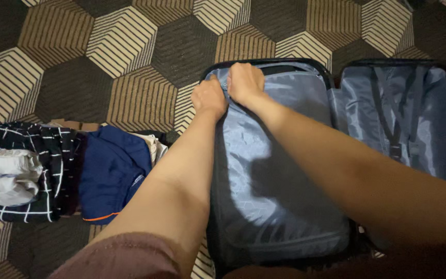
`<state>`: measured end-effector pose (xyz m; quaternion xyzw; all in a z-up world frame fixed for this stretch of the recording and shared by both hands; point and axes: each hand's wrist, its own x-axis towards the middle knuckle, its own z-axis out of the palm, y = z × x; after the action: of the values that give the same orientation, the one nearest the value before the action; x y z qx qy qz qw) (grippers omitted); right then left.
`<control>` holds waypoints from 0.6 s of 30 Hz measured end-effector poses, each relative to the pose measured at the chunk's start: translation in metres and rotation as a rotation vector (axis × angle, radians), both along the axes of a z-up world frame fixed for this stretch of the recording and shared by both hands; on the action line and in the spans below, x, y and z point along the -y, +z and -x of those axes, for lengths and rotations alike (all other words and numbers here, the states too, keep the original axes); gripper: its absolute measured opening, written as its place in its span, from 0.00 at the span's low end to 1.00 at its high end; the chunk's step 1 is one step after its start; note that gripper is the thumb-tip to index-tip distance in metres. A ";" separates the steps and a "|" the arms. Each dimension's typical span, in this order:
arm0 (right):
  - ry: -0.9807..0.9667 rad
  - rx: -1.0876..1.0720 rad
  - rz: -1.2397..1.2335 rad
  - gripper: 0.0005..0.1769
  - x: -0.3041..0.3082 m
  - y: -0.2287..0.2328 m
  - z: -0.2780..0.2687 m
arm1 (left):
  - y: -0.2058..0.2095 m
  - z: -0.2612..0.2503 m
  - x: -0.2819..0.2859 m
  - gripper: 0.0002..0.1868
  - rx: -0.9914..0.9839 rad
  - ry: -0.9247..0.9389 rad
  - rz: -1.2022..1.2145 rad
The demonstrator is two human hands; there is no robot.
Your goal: The person opens a suitcase and places folded clothes inside one by one. They handle shirts, pants, and socks, arranging them neatly within the suitcase compartments.
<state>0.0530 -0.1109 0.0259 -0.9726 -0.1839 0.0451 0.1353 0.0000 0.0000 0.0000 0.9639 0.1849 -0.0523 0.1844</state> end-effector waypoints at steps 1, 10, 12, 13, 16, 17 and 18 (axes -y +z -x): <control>-0.025 0.017 -0.027 0.09 0.000 -0.001 0.001 | -0.006 -0.001 0.000 0.23 -0.007 -0.005 0.012; -0.434 -0.027 0.106 0.12 0.072 -0.003 -0.046 | 0.026 0.013 -0.003 0.24 0.011 0.013 0.066; -0.517 0.017 0.109 0.17 0.103 0.000 -0.050 | 0.029 0.013 -0.002 0.28 0.015 0.026 0.091; -0.564 -0.025 0.106 0.16 0.114 0.002 -0.054 | 0.031 0.013 -0.002 0.28 0.004 0.024 0.089; -0.671 -0.093 0.127 0.20 0.146 0.004 -0.067 | 0.037 0.015 -0.002 0.27 -0.018 0.025 0.084; -0.684 -0.076 0.155 0.23 0.161 0.006 -0.069 | 0.038 0.015 -0.003 0.26 -0.017 0.028 0.085; -0.718 -0.074 0.136 0.25 0.178 0.009 -0.069 | 0.039 0.015 -0.003 0.26 -0.015 0.032 0.086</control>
<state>0.1221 -0.2885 0.0347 -0.9796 0.1776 0.0420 0.0841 -0.0146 0.0033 0.0389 0.9515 0.1992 -0.0648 0.2253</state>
